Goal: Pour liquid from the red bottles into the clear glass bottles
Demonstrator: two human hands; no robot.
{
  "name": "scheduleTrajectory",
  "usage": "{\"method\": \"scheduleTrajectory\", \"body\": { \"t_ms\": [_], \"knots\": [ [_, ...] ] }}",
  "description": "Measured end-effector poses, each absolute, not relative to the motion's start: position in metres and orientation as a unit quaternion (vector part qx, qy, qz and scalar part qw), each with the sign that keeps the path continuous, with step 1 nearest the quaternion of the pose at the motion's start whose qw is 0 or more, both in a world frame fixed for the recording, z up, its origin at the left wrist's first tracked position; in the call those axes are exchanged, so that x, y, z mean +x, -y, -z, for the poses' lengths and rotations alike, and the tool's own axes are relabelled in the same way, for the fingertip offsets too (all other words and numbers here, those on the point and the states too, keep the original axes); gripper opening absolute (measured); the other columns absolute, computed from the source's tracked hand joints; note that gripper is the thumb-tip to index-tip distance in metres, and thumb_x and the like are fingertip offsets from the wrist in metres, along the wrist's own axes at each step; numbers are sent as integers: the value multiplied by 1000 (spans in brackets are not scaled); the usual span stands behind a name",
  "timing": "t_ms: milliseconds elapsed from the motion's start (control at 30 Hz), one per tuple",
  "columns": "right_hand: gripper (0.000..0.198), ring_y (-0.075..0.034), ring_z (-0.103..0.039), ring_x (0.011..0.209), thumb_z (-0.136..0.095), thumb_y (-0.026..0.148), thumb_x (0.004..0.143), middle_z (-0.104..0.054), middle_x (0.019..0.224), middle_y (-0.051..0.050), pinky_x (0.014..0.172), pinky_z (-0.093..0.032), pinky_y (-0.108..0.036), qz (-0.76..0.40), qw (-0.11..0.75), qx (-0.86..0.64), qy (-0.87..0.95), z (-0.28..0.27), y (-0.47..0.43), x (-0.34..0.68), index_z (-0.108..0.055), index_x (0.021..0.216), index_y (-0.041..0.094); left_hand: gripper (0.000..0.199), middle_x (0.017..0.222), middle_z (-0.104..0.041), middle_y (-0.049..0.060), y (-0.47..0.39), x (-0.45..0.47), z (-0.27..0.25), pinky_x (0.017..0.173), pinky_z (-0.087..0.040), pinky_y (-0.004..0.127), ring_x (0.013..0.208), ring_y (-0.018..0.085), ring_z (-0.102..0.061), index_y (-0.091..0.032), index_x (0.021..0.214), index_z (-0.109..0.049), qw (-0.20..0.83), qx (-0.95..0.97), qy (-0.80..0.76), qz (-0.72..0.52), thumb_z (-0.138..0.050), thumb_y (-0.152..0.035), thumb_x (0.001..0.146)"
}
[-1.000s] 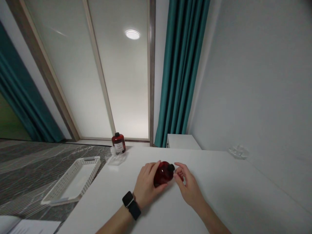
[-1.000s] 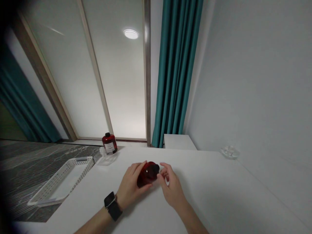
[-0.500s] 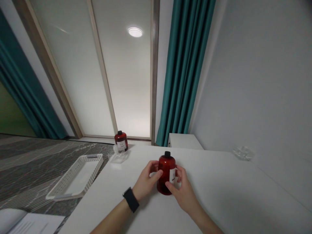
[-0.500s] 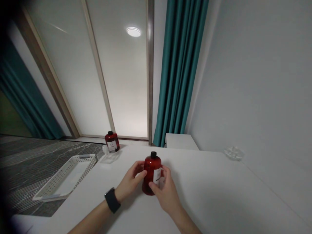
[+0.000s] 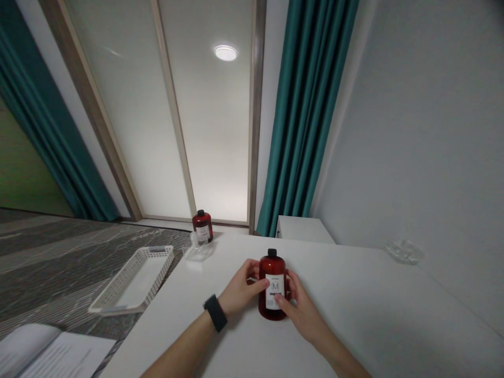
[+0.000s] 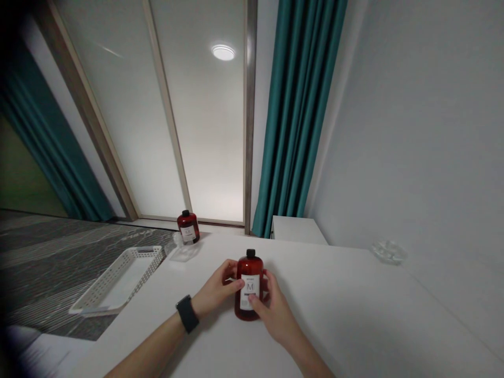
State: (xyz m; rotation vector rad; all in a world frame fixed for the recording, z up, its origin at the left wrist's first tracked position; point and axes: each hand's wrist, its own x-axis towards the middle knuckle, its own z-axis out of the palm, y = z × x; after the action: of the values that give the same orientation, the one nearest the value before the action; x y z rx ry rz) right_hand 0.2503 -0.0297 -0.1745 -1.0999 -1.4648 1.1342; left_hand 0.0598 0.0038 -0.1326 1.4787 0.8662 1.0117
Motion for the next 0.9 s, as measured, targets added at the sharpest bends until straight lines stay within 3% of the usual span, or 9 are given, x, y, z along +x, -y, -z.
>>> {"method": "scheduleTrajectory", "body": {
  "t_ms": [467,733,900],
  "knots": [
    [68,-27,-65,112,-74,39,79,-64,127,-11,95,-52,-47,-521,513,-393,558,174,26,249,-37,134,24,28,96,-66,5,-2,63,116,68,-48,28,85,19,-62,-16,103,-58,445,707,-410,-366,-69,-28,80],
    [56,-27,-67,103,-76,27,74,-67,118,-11,92,-53,-48,-434,520,-421,604,167,-4,249,-48,123,21,22,96,-68,5,1,23,126,65,-47,28,82,19,-62,-19,109,-58,257,760,-482,-353,-55,-29,90],
    [57,-26,-68,98,-76,24,67,-68,112,-10,89,-55,-48,-398,527,-432,613,161,-58,228,-49,117,20,18,92,-67,6,-4,-1,140,77,-48,34,87,22,-61,-19,103,-61,154,809,-466,-324,-52,-20,88]
  ]
}}
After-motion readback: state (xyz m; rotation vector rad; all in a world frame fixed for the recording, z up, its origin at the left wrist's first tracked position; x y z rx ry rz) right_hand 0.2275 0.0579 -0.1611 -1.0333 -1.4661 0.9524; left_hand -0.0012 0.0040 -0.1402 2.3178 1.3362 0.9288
